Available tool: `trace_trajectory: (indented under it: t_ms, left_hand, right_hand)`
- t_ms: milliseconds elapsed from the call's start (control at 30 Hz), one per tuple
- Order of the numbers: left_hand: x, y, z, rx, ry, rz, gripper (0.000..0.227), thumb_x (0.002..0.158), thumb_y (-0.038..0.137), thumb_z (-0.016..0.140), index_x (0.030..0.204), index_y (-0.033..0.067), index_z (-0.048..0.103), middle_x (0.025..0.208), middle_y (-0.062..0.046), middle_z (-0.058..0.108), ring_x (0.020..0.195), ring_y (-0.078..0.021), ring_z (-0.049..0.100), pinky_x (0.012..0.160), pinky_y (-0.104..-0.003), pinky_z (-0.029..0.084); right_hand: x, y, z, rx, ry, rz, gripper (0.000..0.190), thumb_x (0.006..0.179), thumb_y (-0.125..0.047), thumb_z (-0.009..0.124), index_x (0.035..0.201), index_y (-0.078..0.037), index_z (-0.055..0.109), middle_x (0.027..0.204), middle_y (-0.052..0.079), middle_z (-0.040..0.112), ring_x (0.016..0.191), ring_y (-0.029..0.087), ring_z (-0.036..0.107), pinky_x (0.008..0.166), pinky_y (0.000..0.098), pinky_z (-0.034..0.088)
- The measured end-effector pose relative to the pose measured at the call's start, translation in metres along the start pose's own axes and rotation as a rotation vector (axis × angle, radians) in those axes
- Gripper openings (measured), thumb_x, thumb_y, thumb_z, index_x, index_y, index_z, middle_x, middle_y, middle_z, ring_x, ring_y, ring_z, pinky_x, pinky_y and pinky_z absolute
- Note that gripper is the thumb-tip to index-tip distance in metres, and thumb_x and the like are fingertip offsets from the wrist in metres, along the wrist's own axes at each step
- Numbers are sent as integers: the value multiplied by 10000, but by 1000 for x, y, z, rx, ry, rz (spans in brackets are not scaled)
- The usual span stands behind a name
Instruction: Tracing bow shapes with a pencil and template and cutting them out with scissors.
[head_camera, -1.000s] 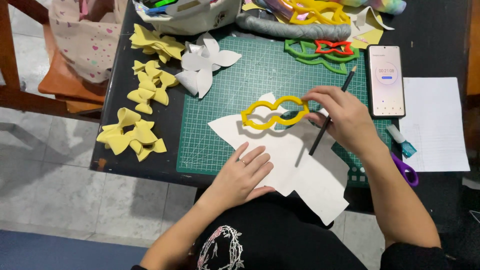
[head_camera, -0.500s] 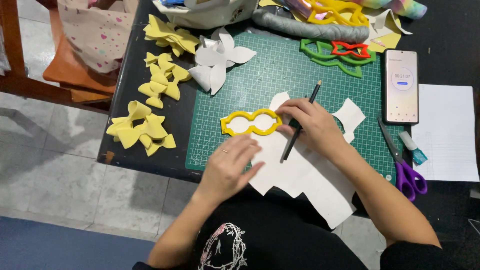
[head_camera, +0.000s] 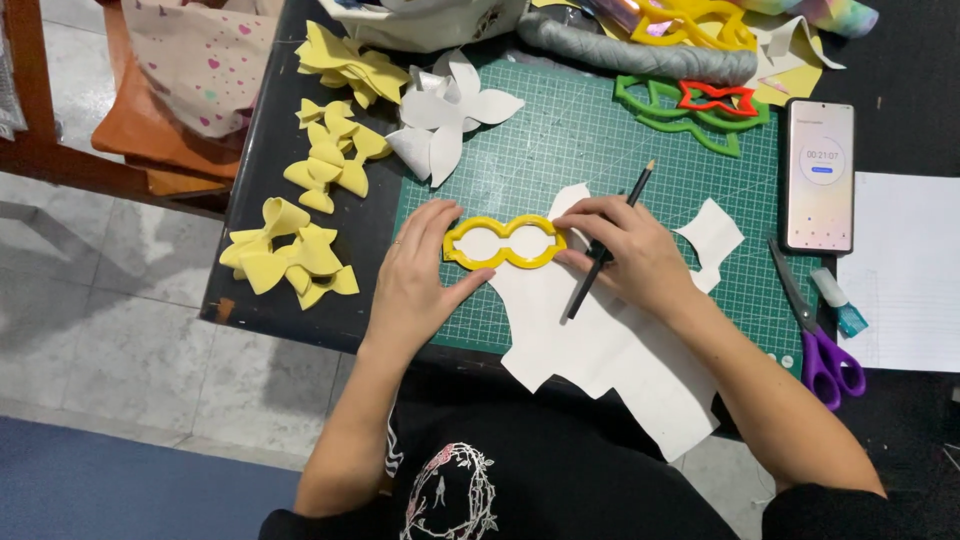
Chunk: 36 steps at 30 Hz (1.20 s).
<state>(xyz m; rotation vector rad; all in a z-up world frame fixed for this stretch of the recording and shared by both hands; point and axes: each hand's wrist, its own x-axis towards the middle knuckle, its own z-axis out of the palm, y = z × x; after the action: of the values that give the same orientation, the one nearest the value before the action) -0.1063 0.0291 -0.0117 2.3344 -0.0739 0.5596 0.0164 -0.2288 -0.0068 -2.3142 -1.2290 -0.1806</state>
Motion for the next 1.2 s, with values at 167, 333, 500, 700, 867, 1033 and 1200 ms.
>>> trace_trajectory:
  t_ms: [167, 333, 500, 700, 867, 1033, 1200]
  left_hand:
    - [-1, -4, 3, 17, -22, -15, 656, 786, 316, 892, 1284, -5, 610, 1299, -171, 594, 1306, -376, 556, 1114, -476, 435]
    - [-1, -7, 5, 22, -27, 5, 598, 809, 326, 869, 1267, 21, 635, 1304, -168, 589, 1314, -387, 547, 1120, -489, 429]
    - [-1, -6, 4, 16, -42, -12, 598, 800, 331, 880, 1256, 26, 644, 1304, -167, 586, 1325, -394, 538, 1118, -490, 430]
    - [-3, -6, 4, 34, -47, -17, 597, 798, 359, 877, 1250, 42, 649, 1313, -159, 581, 1337, -389, 531, 1115, -489, 434]
    - [-4, -7, 6, 39, -38, -9, 604, 799, 386, 871, 1257, 58, 651, 1325, -155, 578, 1354, -391, 518, 1131, -490, 420]
    - [-3, -3, 5, 56, -17, -13, 565, 796, 381, 876, 1208, 46, 682, 1339, -180, 581, 1379, -409, 488, 1135, -499, 406]
    - [-3, -3, 6, 66, -14, -24, 556, 796, 381, 878, 1203, 50, 694, 1382, -186, 563, 1409, -407, 457, 1147, -498, 390]
  right_hand:
    - [-2, 0, 1, 49, 18, 4, 276, 942, -354, 774, 1149, -176, 734, 1158, -26, 694, 1081, 188, 664, 903, 310, 524]
    - [-2, 0, 0, 79, 10, 12, 276, 928, -339, 786, 1134, -159, 747, 1146, -8, 709, 1092, 190, 672, 905, 314, 520]
    - [0, 1, -2, 91, 5, 5, 285, 929, -327, 785, 1152, -156, 741, 1157, -1, 706, 1097, 197, 672, 913, 318, 523]
    - [0, 1, -6, 100, -23, 19, 287, 923, -309, 790, 1160, -153, 745, 1153, 6, 708, 1100, 198, 674, 912, 324, 524]
    - [1, 0, -8, 99, -41, 36, 290, 921, -306, 792, 1166, -158, 744, 1153, 4, 706, 1092, 197, 678, 900, 320, 519]
    - [1, 0, -6, 97, -19, 12, 275, 932, -314, 783, 1159, -163, 742, 1154, -4, 706, 1106, 188, 673, 906, 309, 517]
    - [0, 2, -5, 100, -13, 8, 264, 930, -310, 785, 1147, -165, 744, 1145, -7, 709, 1104, 189, 674, 901, 308, 516]
